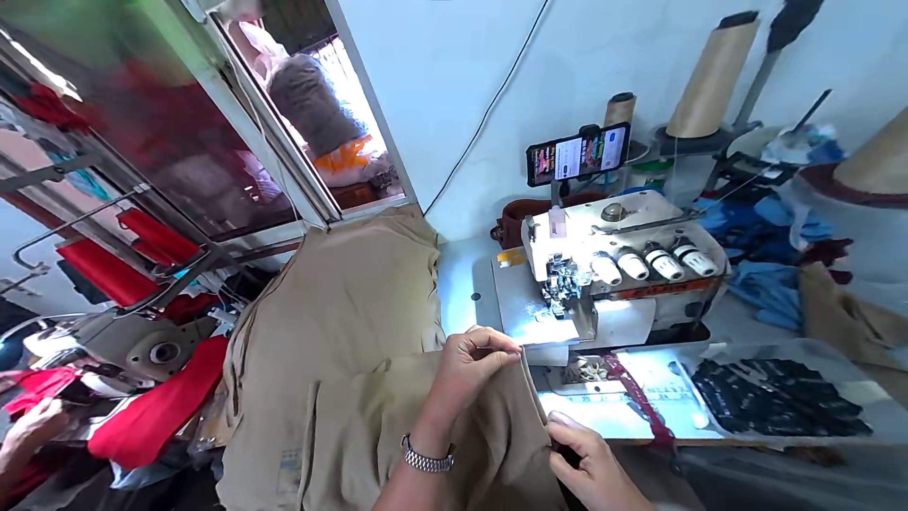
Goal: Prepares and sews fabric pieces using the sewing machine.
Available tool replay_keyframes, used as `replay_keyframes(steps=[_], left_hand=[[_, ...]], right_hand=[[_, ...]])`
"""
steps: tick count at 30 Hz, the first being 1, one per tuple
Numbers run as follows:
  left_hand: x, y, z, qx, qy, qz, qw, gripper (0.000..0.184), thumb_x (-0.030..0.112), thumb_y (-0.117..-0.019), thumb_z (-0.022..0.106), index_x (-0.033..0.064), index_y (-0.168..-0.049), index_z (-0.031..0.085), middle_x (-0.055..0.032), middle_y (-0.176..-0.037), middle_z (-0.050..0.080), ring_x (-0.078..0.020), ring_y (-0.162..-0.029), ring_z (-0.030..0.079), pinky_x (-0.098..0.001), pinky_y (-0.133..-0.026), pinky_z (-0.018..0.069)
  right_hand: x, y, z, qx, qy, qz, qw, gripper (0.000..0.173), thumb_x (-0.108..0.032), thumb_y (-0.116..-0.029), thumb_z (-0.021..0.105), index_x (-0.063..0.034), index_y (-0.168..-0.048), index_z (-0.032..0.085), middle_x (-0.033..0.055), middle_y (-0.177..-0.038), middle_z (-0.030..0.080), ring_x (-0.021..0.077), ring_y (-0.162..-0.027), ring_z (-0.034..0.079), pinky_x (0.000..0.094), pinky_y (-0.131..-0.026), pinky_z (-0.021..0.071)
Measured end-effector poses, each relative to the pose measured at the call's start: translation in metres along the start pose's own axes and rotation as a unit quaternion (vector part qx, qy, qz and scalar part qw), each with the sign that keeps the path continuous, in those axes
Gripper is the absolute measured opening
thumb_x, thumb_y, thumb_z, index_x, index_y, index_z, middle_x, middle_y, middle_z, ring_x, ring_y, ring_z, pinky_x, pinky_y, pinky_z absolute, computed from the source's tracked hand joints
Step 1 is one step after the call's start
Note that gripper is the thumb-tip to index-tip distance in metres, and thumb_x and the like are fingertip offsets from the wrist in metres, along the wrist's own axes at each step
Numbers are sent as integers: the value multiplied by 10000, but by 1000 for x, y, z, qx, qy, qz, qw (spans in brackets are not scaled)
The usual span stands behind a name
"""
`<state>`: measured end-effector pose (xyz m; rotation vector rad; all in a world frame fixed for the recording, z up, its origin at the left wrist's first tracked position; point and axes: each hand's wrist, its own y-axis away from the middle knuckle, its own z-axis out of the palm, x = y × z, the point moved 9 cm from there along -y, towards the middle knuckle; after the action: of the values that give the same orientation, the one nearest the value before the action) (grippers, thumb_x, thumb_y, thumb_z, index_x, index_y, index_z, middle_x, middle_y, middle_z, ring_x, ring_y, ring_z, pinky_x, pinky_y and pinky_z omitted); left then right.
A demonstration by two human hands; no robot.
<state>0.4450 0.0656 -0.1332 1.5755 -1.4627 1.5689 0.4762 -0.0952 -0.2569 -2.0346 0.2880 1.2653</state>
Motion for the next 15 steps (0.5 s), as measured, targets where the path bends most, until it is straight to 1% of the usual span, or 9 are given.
replay_keyframes(steps=[1,3,5,6,7,8,10,13,15], left_hand=[[5,1,-1,0,1,9,1000,81,-12,-858,745,50,-889,786,-51,-969,741,-141,-985,678,-291,-868,567],[16,2,-2,-14,1,45,999,51,45,-844,774,74,-881,793,-37,-970,736,-152,-1048,657,-295,-914,550],[22,0,-2,-20,-16,75,997,33,76,-853,784,88,-881,796,-28,-967,743,-160,-1073,649,-305,-947,528],[23,0,0,-21,-30,77,996,37,72,-857,779,92,-882,796,-23,-967,744,-159,-1066,649,-305,-939,532],[24,-1,4,-26,-45,75,996,47,57,-860,769,91,-881,793,-20,-966,739,-157,-1052,648,-300,-917,539],[27,-1,9,-33,-60,75,995,59,39,-860,754,84,-880,788,-16,-958,734,-145,-1027,654,-288,-890,552],[31,0,20,-54,-72,77,993,61,22,-864,742,65,-882,780,-18,-938,731,-124,-986,668,-279,-867,557],[32,0,24,-62,-57,75,994,61,-8,-871,733,35,-892,772,-44,-934,725,-121,-942,683,-269,-830,582],[30,-1,19,-55,-37,72,995,69,-25,-872,728,21,-908,763,-58,-931,711,-120,-894,691,-259,-781,603]], right_hand=[[-3,2,1,-22,-10,-7,1000,142,-88,-851,579,-40,-825,710,53,-835,620,81,-832,594,211,-731,488],[-9,7,4,-87,-32,-30,995,132,-81,-867,600,-25,-832,715,84,-870,654,126,-884,612,252,-784,492],[-10,6,6,-128,-45,-34,990,143,-102,-892,611,-19,-889,727,101,-923,670,130,-912,629,258,-803,517],[-10,2,6,-126,-48,-34,990,148,-132,-915,617,-21,-924,713,98,-931,652,119,-905,626,251,-793,524],[-12,-5,4,-108,-50,-35,992,171,-178,-931,631,-34,-979,710,86,-961,653,103,-921,632,250,-804,538],[-17,-16,-1,-77,-57,-39,995,206,-218,-939,656,-43,-1029,718,79,-1018,682,99,-971,660,271,-847,571],[-33,-41,-14,-11,-95,-49,994,226,-230,-951,682,-40,-1069,720,61,-1068,683,98,-993,668,292,-861,593],[-51,-65,-34,87,-131,-50,986,118,-161,-930,711,-59,-979,745,16,-974,710,70,-865,685,226,-765,600],[-49,-64,-37,108,-128,-47,985,98,-145,-928,710,-65,-959,758,11,-938,717,62,-817,678,201,-722,589]])
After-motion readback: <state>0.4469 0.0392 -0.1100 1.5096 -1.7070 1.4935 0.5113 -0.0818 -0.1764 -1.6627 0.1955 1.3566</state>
